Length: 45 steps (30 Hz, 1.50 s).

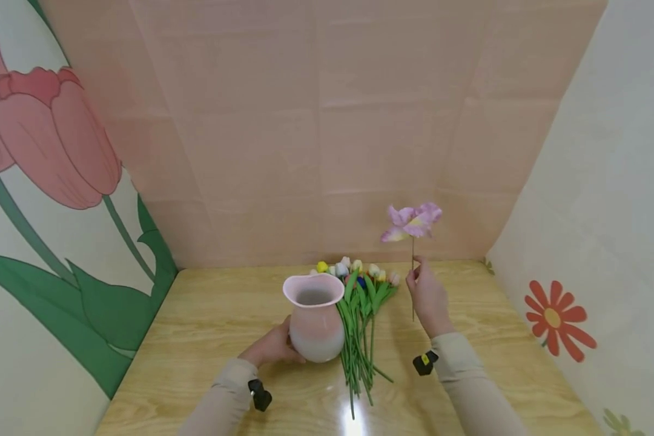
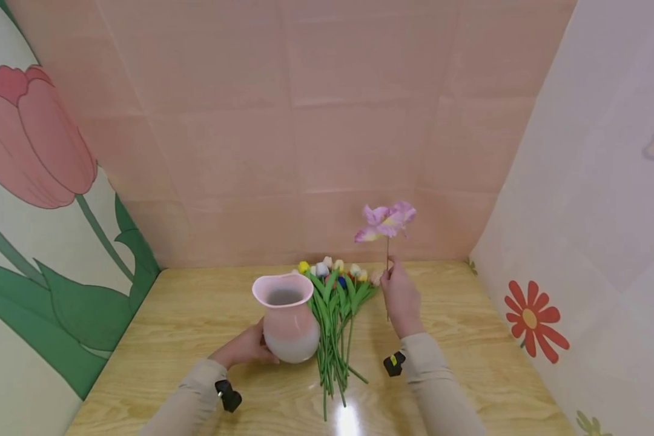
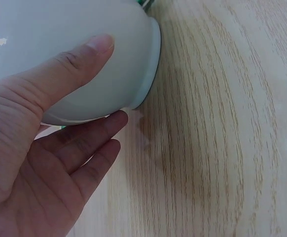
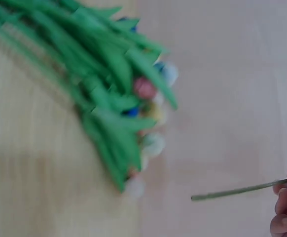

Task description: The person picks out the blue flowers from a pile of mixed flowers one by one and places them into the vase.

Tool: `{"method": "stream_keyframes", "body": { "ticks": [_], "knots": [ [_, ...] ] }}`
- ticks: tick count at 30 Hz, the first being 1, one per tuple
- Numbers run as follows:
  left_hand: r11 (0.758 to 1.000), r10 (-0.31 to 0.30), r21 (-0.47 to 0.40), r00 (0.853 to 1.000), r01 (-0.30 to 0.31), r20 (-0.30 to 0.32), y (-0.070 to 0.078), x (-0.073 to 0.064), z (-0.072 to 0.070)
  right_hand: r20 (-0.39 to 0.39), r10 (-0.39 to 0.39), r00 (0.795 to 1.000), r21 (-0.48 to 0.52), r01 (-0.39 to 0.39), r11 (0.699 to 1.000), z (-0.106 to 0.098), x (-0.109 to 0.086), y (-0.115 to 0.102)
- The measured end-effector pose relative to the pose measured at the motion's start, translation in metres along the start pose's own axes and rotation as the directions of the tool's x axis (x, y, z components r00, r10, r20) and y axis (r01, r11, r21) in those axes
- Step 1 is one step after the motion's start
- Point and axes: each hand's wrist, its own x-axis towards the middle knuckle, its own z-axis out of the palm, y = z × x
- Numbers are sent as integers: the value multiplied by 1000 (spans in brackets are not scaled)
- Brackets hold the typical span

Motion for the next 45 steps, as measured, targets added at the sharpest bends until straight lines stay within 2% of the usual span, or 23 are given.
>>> {"method": "stream_keyframes", "body": {
  "ticks": [4,7,15,19,28,38,45],
  "knots": [
    [1000,-5,-4,1000,5,5,-2,1,-2,66,77,995,-26,-76,997,2,-6,25],
    [1000,-9,-7,1000,9,7,-2,1,-3,105,95,990,-41,-91,995,5,-13,44],
    [1000,-28,-7,1000,29,7,3,-1,-3,155,44,987,-76,-32,997,20,-36,88],
    [999,-31,-16,999,31,11,4,-1,-3,222,49,974,-89,-29,996,21,-44,99],
    [999,-18,-33,1000,19,13,2,-1,-2,288,38,957,-174,13,985,25,-54,108],
    [999,-22,-30,1000,23,21,9,-4,-4,417,45,908,-211,48,976,22,-59,113],
    [1000,-12,-15,1000,12,13,8,-2,-5,534,168,829,-300,0,954,21,-59,116]
  ]
}}
